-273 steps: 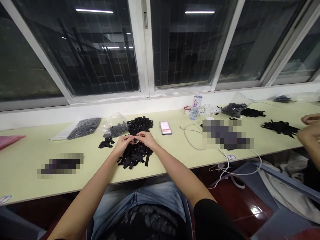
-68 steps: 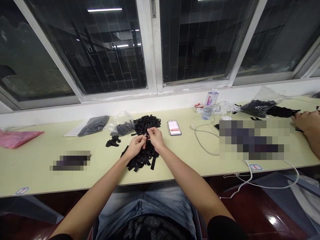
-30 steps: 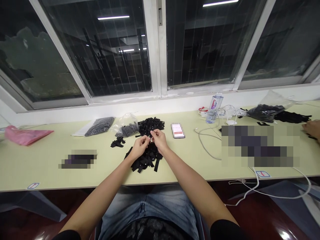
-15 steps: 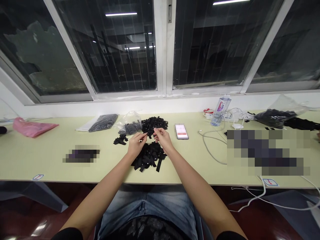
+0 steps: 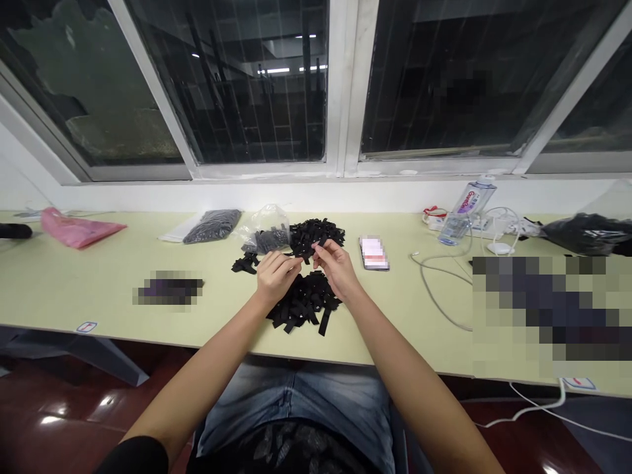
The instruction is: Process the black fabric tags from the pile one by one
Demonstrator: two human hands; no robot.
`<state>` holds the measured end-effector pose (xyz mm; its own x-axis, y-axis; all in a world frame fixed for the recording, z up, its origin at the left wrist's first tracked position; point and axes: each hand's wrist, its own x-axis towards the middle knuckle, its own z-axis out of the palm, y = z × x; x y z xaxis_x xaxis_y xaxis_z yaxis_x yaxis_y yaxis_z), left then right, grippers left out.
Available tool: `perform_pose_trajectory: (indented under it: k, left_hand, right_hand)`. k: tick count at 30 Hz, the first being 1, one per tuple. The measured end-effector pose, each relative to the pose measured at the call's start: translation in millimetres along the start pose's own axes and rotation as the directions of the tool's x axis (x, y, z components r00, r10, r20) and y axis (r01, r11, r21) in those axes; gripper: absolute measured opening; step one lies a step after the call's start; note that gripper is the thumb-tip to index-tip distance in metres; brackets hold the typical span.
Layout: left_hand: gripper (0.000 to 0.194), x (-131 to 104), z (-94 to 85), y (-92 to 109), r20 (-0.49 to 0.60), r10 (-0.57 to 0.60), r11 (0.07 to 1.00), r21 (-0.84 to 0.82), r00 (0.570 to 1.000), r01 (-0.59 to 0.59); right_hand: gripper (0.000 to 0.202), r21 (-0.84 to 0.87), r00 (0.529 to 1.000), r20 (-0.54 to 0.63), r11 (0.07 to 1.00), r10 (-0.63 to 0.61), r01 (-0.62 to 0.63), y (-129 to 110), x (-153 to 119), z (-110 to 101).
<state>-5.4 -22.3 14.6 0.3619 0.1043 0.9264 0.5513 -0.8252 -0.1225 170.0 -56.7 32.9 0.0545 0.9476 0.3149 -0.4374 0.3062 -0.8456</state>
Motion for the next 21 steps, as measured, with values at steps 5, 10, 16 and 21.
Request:
perform_pose_trajectory:
  k: [5,10,16,21]
  left_hand:
    - [0.006,9.0,-6.4,-1.5,-0.078,0.029,0.999,-0.04,0.997,-0.032]
    - [0.02,19.9,-16.9,1.4,-0.179,0.046,0.996,-0.064,0.983,-0.058]
    - [0.025,32.1,-38.1,16.4,-0.253,0.026,0.992,-0.114,0.967,-0.056]
    - [0.027,42.2,-43.0,32.4,-0.244,-0.069,0.969,-0.248,0.967,0.006]
  right_hand:
    - [0.018,0.038,0.992,0.106,0.997,0.063,-0.067,-18.4,-7.2,-0.1]
    - [0.017,-0.031,0.957,0.289,0.999,0.032,-0.024,-32.6,-11.6,-4.0]
    - [0.021,-0.263,0.949,0.173,0.916,-0.263,0.302,-46.5,-28.8,11.5]
    - [0.022,-0.374,0.945,0.147,0.868,-0.291,0.326,-61.8,-47.1,21.6]
